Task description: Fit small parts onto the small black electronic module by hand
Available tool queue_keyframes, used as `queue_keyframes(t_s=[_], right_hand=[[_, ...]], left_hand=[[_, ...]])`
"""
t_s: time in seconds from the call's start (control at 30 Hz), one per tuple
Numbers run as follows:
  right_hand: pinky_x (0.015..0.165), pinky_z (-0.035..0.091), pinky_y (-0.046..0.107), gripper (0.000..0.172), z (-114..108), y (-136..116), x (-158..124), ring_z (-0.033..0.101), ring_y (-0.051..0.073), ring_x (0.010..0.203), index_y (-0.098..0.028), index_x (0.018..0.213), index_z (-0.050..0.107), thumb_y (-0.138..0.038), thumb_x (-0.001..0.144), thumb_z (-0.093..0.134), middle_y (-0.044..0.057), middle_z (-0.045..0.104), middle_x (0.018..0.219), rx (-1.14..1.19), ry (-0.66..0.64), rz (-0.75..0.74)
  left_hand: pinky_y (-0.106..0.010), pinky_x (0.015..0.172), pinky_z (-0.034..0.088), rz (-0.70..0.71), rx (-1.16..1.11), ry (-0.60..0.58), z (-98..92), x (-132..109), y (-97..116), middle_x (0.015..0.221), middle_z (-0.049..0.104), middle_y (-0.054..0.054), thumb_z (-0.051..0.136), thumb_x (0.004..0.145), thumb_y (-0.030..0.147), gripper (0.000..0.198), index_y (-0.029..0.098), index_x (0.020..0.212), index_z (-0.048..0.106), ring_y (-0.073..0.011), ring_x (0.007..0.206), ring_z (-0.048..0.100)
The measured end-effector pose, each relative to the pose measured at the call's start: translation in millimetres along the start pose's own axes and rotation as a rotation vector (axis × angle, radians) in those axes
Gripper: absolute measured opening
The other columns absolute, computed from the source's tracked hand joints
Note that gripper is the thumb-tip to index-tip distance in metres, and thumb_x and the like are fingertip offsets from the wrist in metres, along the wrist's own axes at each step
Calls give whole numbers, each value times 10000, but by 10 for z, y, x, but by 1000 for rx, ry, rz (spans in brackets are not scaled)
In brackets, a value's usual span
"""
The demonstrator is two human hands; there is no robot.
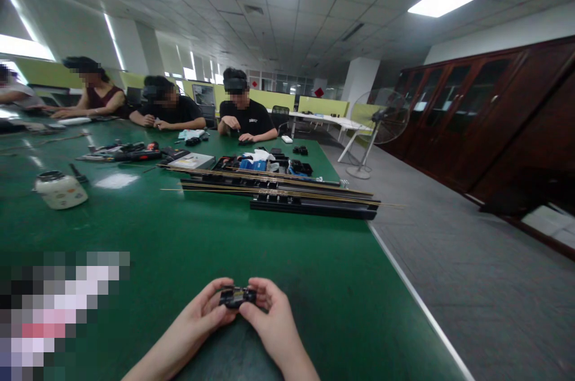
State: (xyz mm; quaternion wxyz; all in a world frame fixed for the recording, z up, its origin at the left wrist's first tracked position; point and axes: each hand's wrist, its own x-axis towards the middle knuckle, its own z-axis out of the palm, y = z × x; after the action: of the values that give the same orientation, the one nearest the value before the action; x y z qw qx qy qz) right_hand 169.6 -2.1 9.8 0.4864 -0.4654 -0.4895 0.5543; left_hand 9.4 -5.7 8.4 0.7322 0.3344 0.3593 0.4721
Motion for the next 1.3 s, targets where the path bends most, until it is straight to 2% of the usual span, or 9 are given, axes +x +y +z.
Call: queue_keyframes(t_s=[0.13,0.27,0.43,0.7,0.97,1.13,1.3], right_hand=[[829,464,346,340,28,-10,-9,632,198,864,-166,914,610,-219,599,724,60,683,904,37,0,8],[819,464,343,321,33,-8,-8,633,198,849,-163,898,621,-215,598,722,56,690,878,-10,-6,9],[811,476,344,314,12,5,-3,635,196,847,-170,907,617,-247,619,714,62,682,904,-1,-20,-15],[805,485,351,352,8,32,-6,640,205,854,-171,924,607,-304,619,723,68,682,902,12,8,-38],[802,485,344,335,28,13,-13,645,204,847,-169,919,602,-336,646,700,64,690,878,7,5,-31],[777,501,348,350,48,-10,-14,655,211,832,-180,899,599,-391,638,696,56,695,863,44,1,-38],[772,503,345,342,52,-23,-21,655,211,829,-184,896,600,-393,642,693,55,694,861,58,-10,-42]], left_hand=[[-332,823,424,-13,-16,-24,5,-8,-3,1000,646,-91,733,601,272,500,200,1045,513,-209,910,600],[-304,808,426,-8,-6,-55,-12,1,-14,940,654,-74,742,591,224,433,185,975,547,-185,873,600],[-291,768,441,-19,-28,-39,-16,3,-8,914,657,-60,744,589,198,388,193,924,548,-174,829,615],[-337,806,435,-16,-44,6,6,-6,28,967,653,-86,771,541,219,469,199,958,556,-217,874,613],[-338,825,431,-45,-72,14,-7,-10,20,993,654,-94,752,577,244,500,212,1023,528,-217,888,621],[-333,807,435,-38,-45,13,-9,-10,19,950,656,-83,746,582,251,400,196,938,574,-219,877,618],[-335,779,443,-9,-14,20,-24,9,2,985,647,-94,742,586,263,435,201,978,564,-230,883,610]])
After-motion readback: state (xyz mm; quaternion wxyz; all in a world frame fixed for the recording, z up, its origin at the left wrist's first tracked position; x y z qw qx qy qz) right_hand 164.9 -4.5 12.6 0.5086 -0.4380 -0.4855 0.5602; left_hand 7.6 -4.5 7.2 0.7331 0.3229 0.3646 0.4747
